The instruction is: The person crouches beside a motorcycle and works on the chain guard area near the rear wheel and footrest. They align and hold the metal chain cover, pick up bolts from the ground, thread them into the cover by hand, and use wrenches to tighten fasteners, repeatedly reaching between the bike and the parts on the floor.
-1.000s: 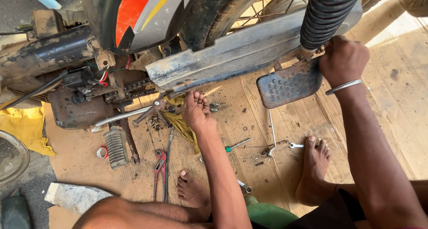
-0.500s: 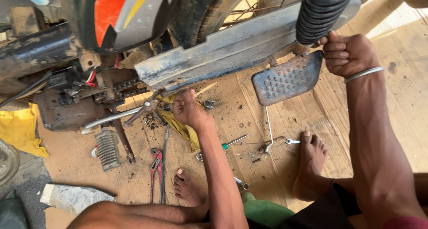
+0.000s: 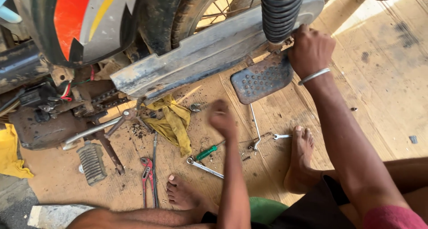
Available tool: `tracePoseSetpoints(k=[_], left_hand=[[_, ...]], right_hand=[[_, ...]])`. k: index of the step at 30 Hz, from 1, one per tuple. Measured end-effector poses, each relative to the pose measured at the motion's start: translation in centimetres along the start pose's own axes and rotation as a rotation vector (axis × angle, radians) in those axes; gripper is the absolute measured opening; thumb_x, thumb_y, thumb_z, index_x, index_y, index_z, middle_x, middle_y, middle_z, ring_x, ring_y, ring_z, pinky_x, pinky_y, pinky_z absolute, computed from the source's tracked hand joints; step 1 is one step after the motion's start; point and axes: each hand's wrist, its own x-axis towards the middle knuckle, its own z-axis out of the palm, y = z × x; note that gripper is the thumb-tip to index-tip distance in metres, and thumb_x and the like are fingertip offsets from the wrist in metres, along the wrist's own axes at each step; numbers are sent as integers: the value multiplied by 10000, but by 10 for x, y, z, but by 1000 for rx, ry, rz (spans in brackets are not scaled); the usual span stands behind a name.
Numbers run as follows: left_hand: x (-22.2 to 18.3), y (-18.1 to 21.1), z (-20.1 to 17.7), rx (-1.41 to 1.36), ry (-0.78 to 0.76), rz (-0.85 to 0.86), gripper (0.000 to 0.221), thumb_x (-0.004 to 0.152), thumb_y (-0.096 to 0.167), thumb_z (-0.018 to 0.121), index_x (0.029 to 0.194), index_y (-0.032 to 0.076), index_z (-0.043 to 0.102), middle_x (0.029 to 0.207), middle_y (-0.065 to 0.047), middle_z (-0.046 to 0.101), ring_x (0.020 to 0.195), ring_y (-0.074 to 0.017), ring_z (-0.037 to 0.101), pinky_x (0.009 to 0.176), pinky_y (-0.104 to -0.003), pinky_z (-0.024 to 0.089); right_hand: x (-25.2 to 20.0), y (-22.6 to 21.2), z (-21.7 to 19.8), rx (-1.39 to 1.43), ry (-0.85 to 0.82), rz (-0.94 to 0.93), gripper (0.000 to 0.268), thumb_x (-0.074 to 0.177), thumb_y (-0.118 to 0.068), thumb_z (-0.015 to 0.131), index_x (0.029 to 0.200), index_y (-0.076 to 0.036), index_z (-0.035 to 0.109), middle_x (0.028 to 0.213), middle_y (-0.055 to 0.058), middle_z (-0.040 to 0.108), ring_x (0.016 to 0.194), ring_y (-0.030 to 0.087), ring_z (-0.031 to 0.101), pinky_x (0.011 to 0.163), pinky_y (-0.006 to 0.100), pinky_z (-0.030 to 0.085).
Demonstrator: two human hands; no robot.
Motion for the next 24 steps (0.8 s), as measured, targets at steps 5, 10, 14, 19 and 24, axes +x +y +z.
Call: tracePoseSetpoints(k=[5, 10, 14, 19, 24], left_hand=[[-105, 4, 28, 380, -534, 247, 140, 933, 190, 708, 831, 95, 703, 797, -116, 702, 751, -316, 674, 666, -426, 530], [-154, -15, 8, 656, -871, 412, 109, 902, 192, 724, 975, 114, 743, 893, -112, 652, 905, -312, 605, 794, -432, 515], [-171, -40, -2, 731, -924, 474, 245, 902, 183, 712, 1133, 122, 765, 1009, -109, 632, 982, -291, 568, 790, -410, 510], [-171, -58, 7, 768, -926, 513, 155, 938, 153, 694, 1061, 87, 762, 1013, -102, 635, 998, -268, 574, 798, -392, 515], [-166, -37, 8, 811, -989, 482, 119, 946, 164, 693, 987, 60, 731, 1031, -120, 642, 1019, -290, 574, 812, -411, 518]], right_hand=[[4, -3, -7, 138, 121, 47, 125, 963, -176, 752, 912, -64, 775, 689, 159, 675, 563, 326, 616, 544, 462, 456], [10, 10, 2, 358, 232, 102, 77, 868, -140, 768, 861, -87, 823, 707, 186, 674, 605, 362, 627, 576, 458, 486], [18, 12, -14, 705, 14, 261, 115, 903, -84, 705, 900, -27, 805, 653, 145, 678, 508, 240, 612, 540, 392, 491], [29, 18, -27, 1220, -273, 631, 167, 929, -73, 681, 837, 51, 746, 591, 56, 588, 455, 130, 442, 416, 326, 297], [31, 37, -2, 1769, -679, 943, 224, 1007, -184, 612, 881, -8, 669, 595, -53, 388, 461, 60, 267, 410, 224, 198]])
